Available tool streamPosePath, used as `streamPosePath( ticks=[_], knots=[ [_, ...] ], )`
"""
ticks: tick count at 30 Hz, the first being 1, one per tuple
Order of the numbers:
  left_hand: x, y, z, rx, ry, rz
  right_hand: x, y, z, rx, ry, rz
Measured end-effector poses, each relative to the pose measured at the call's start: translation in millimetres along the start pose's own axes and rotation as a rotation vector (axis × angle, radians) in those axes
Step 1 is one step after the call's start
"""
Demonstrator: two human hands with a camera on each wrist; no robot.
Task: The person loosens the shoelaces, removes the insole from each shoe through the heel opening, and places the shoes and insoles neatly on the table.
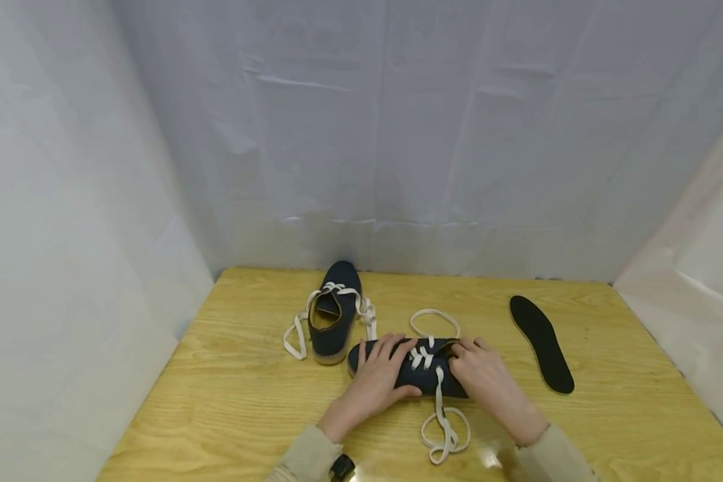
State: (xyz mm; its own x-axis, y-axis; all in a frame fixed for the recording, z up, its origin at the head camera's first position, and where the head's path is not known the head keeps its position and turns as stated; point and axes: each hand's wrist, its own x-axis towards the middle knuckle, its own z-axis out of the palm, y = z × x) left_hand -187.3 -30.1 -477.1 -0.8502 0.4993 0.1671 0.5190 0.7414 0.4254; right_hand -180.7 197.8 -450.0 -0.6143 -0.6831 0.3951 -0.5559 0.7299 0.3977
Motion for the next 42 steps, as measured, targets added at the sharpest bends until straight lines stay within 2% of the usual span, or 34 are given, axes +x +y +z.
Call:
streamPosePath(
  ticks=[9, 14, 22, 35, 42],
  knots=[
    [-0.8, -0.3, -1.9, -0.02, -0.01, -0.002, -2.7, 5.6, 6.5, 0.055, 0.005, -0.014],
    [-0.9, 0.1, -4.0, -0.027, -0.002, -0.008, -6.6, 2.2, 10.0, 0.073, 0.015, 0.015],
    [0.1, -2.3, -0.3, -0.018, -0.005, -0.009, -17.6, -2.2, 13.9, 0.139, 0.208, -0.008],
    [-0.3, -1.3, 0.0, -0.017, -0.008, -0.001, -23.9, 3.8, 4.8, 0.177, 0.364, -0.111],
    [0.0, -1.5, 0.4, -0.009, -0.007, -0.006, -32.0, 16.0, 1.0, 0.211, 0.428, -0.081]
  ],
)
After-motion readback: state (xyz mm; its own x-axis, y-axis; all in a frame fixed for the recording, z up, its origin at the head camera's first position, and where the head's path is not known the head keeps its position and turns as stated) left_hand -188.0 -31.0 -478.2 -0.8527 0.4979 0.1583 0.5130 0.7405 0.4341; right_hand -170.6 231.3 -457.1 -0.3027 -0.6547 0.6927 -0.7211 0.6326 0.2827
